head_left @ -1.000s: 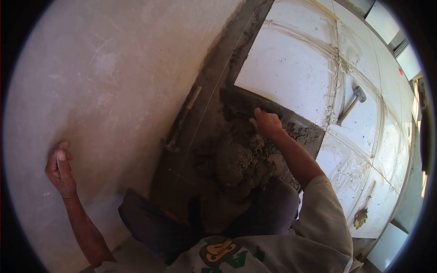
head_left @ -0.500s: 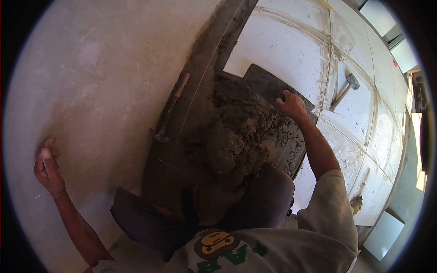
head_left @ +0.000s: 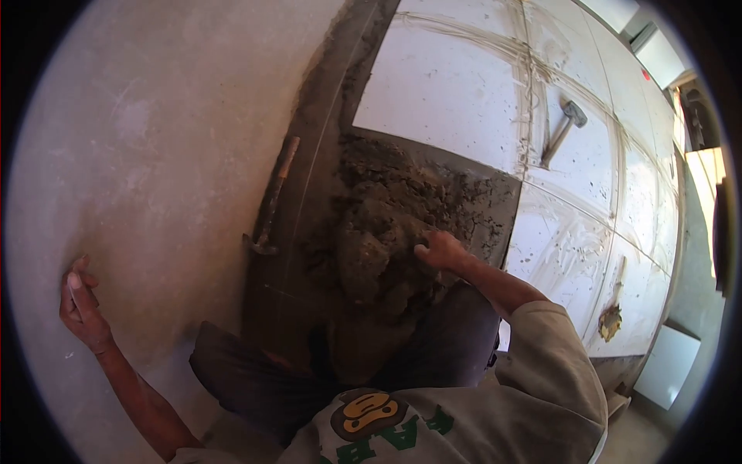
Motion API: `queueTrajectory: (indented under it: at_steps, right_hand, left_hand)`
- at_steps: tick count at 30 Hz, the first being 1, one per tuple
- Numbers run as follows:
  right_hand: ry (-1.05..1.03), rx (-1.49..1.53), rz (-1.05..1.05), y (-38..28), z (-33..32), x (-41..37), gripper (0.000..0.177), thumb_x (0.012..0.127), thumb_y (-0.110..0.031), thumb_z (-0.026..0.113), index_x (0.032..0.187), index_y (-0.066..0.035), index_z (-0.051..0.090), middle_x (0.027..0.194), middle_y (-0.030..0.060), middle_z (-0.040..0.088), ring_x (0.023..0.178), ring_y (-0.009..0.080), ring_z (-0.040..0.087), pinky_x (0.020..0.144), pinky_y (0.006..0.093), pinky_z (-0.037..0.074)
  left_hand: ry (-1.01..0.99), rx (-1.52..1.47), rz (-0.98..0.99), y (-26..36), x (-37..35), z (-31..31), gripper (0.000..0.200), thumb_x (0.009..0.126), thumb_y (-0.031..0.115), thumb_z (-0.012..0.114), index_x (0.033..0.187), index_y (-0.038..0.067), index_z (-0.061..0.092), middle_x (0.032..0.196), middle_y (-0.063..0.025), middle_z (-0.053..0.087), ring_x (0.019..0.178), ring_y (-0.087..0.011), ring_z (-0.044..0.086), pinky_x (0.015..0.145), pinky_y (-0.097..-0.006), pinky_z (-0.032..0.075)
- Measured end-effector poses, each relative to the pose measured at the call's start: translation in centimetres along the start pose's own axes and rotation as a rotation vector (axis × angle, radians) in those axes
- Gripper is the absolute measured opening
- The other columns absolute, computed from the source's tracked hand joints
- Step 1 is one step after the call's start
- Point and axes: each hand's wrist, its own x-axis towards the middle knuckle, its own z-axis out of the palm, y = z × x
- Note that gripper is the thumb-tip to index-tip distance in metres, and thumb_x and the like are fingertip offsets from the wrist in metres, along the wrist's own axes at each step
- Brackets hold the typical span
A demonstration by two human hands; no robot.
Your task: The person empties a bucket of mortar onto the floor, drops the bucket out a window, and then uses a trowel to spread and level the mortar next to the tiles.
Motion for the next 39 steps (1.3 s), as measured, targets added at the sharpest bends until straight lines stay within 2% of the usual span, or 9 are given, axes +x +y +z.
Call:
queueTrajectory:
  at_steps: [4, 6, 9, 13, 15, 24, 34, 36, 39]
  right_hand:
    - [0.074, 0.001, -0.073, 1.4, 0.3, 0.7, 0.046, 0.080, -0.035, 0.054, 0.098, 0.006, 0.062, 0.085, 0.0275, 0.065, 0.084, 0.0406, 0.065, 0.079, 0.0459, 0.051]
    - [-0.179, 0.170, 0.046, -0.3, -3.5, -0.2, 0.043, 0.081, -0.033, 0.054, 0.097, 0.006, 0.061, 0.076, 0.0239, 0.065, 0.066, 0.0360, 0.066, 0.069, 0.0430, 0.053]
    - [-0.170, 0.328, 0.098, 0.8, -5.9, -1.0, 0.040, 0.082, -0.031, 0.055, 0.094, 0.006, 0.060, 0.070, 0.0200, 0.064, 0.052, 0.0318, 0.063, 0.061, 0.0410, 0.053]
    - [-0.070, 0.329, 0.123, 2.5, -9.5, -0.9, 0.038, 0.082, -0.031, 0.056, 0.095, 0.005, 0.060, 0.075, 0.0208, 0.065, 0.063, 0.0323, 0.066, 0.066, 0.0424, 0.053]
    - [0.333, -0.176, -0.171, 4.4, -9.6, 1.1, 0.035, 0.082, -0.031, 0.058, 0.095, 0.001, 0.059, 0.080, 0.0215, 0.066, 0.077, 0.0330, 0.067, 0.070, 0.0447, 0.052]
    - [0.549, -0.394, -0.042, 6.2, -7.6, 4.9, 0.033, 0.085, -0.028, 0.060, 0.104, -0.006, 0.045, 0.094, 0.0197, 0.061, 0.084, 0.0387, 0.063, 0.072, 0.0498, 0.050]
    - [0.668, -0.220, -0.043, 5.9, -7.8, 4.9, 0.030, 0.086, -0.028, 0.059, 0.100, -0.006, 0.046, 0.088, 0.0213, 0.063, 0.084, 0.0407, 0.063, 0.072, 0.0507, 0.049]
    - [0.345, -0.392, -0.056, 6.2, -7.6, 5.1, 0.030, 0.087, -0.028, 0.059, 0.100, -0.006, 0.046, 0.086, 0.0215, 0.064, 0.083, 0.0413, 0.063, 0.072, 0.0505, 0.049]
    - [0.500, -0.323, -0.086, 6.0, -8.4, 4.5, 0.031, 0.087, -0.028, 0.059, 0.101, -0.005, 0.046, 0.088, 0.0220, 0.064, 0.083, 0.0412, 0.063, 0.073, 0.0503, 0.049]
  left_hand:
    - [0.023, 0.030, -0.048, 0.2, -0.2, -0.1, 0.041, 0.098, 0.034, 0.046, 0.108, 0.000, 0.067, 0.072, 0.0033, 0.049, 0.058, -0.0032, 0.036, 0.053, -0.0202, 0.028]
    - [0.040, 0.015, -0.048, -0.2, 0.1, 0.0, 0.042, 0.098, 0.035, 0.046, 0.108, 0.001, 0.067, 0.072, 0.0036, 0.049, 0.058, -0.0029, 0.036, 0.052, -0.0201, 0.028]
    - [0.012, -0.010, -0.023, -0.3, 0.1, -0.1, 0.042, 0.098, 0.036, 0.047, 0.109, 0.001, 0.067, 0.072, 0.0033, 0.050, 0.058, -0.0030, 0.036, 0.052, -0.0200, 0.028]
    - [0.050, -0.021, -0.056, 0.9, -0.1, 0.4, 0.040, 0.097, 0.034, 0.048, 0.107, 0.000, 0.067, 0.072, 0.0024, 0.051, 0.058, -0.0031, 0.037, 0.052, -0.0203, 0.028]
    - [0.074, -0.023, -0.062, 0.6, -0.1, 0.4, 0.039, 0.097, 0.034, 0.049, 0.106, 0.000, 0.067, 0.072, 0.0018, 0.052, 0.058, -0.0035, 0.037, 0.052, -0.0207, 0.029]
    - [0.042, 0.013, 0.000, -0.1, 0.1, 0.3, 0.038, 0.097, 0.029, 0.049, 0.104, -0.003, 0.066, 0.073, -0.0027, 0.056, 0.068, -0.0101, 0.047, 0.063, -0.0249, 0.038]
    - [0.016, 0.075, -0.005, 0.5, 0.1, 0.0, 0.041, 0.098, 0.032, 0.047, 0.103, -0.004, 0.067, 0.071, -0.0031, 0.053, 0.068, -0.0117, 0.048, 0.066, -0.0268, 0.040]
    - [0.007, 0.083, 0.002, 0.6, 0.3, 0.2, 0.041, 0.098, 0.032, 0.047, 0.103, -0.004, 0.067, 0.071, -0.0032, 0.053, 0.068, -0.0118, 0.048, 0.066, -0.0271, 0.040]
    - [0.017, 0.054, 0.051, 0.3, 0.1, 0.2, 0.041, 0.098, 0.032, 0.047, 0.102, -0.004, 0.066, 0.071, -0.0035, 0.053, 0.068, -0.0119, 0.048, 0.066, -0.0274, 0.041]
